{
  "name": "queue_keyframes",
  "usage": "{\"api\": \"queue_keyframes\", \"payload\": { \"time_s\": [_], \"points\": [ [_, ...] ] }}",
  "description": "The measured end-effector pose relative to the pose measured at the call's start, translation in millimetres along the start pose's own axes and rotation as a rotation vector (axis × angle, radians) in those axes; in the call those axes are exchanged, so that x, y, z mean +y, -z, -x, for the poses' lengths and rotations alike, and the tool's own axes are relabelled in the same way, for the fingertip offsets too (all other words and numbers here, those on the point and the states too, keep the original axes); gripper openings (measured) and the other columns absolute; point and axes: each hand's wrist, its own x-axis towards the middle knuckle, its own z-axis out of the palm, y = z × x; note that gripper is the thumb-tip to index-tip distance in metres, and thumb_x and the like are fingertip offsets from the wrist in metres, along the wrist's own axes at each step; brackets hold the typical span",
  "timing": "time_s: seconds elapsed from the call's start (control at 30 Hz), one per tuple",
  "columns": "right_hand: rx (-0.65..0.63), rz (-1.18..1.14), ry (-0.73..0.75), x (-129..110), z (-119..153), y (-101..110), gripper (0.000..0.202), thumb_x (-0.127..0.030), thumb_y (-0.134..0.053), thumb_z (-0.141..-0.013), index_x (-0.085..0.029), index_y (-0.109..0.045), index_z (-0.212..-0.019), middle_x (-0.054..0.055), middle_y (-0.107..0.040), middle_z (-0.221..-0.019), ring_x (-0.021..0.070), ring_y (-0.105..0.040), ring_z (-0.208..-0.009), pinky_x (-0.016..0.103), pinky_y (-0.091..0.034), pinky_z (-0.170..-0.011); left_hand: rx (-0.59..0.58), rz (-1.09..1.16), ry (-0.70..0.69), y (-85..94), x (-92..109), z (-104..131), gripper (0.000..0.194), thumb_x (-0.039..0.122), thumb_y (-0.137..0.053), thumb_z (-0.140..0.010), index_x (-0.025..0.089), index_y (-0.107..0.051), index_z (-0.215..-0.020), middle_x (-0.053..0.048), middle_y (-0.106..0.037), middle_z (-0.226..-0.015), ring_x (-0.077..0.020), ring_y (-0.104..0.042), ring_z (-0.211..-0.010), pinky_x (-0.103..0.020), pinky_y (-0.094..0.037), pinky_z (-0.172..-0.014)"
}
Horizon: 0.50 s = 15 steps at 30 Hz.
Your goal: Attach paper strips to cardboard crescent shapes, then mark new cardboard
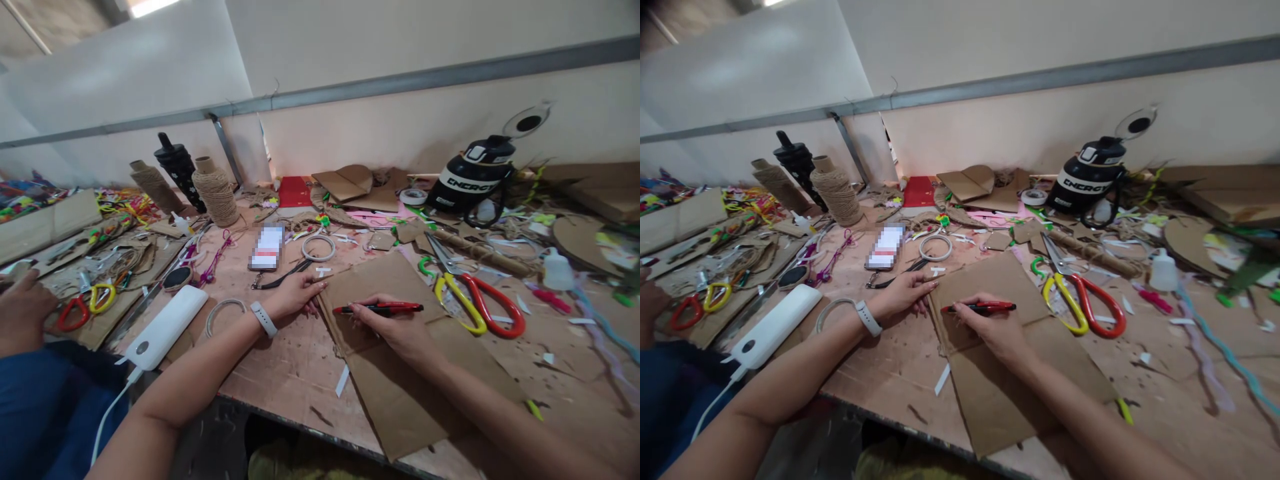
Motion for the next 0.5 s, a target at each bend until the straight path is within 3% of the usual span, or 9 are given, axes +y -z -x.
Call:
{"api": "queue_keyframes", "payload": {
  "time_s": [0.33, 0.5],
  "points": [
    [-0.021, 0.06, 0.03, 8.4, -0.4, 0.6, 0.032, -0.052, -0.068, -0.073, -0.02, -0.069, -0.074, 0.004, -0.069, -0.066, 0.0184, -0.06, -0.06, 0.029, -0.046, -0.055, -0.003, -0.024, 0.004, -0.5, -1.0, -0.6, 0.024, 0.037, -0.058, -0.087, 0.013, -0.054, -0.088, 0.005, -0.058, -0.055, -0.0068, -0.058, -0.041, -0.015, -0.048, -0.041],
    [0.036, 0.043, 0.056, 3.4, -3.8, -1.9, 0.031, -0.049, -0.067, -0.074, -0.018, -0.068, -0.073, 0.004, -0.069, -0.066, 0.0185, -0.06, -0.063, 0.029, -0.045, -0.058, -0.007, -0.04, 0.009, -1.8, 0.3, 1.0, 0.019, 0.032, -0.054, -0.089, 0.013, -0.054, -0.089, 0.004, -0.058, -0.055, -0.0069, -0.058, -0.041, -0.015, -0.049, -0.041]
  ]
}}
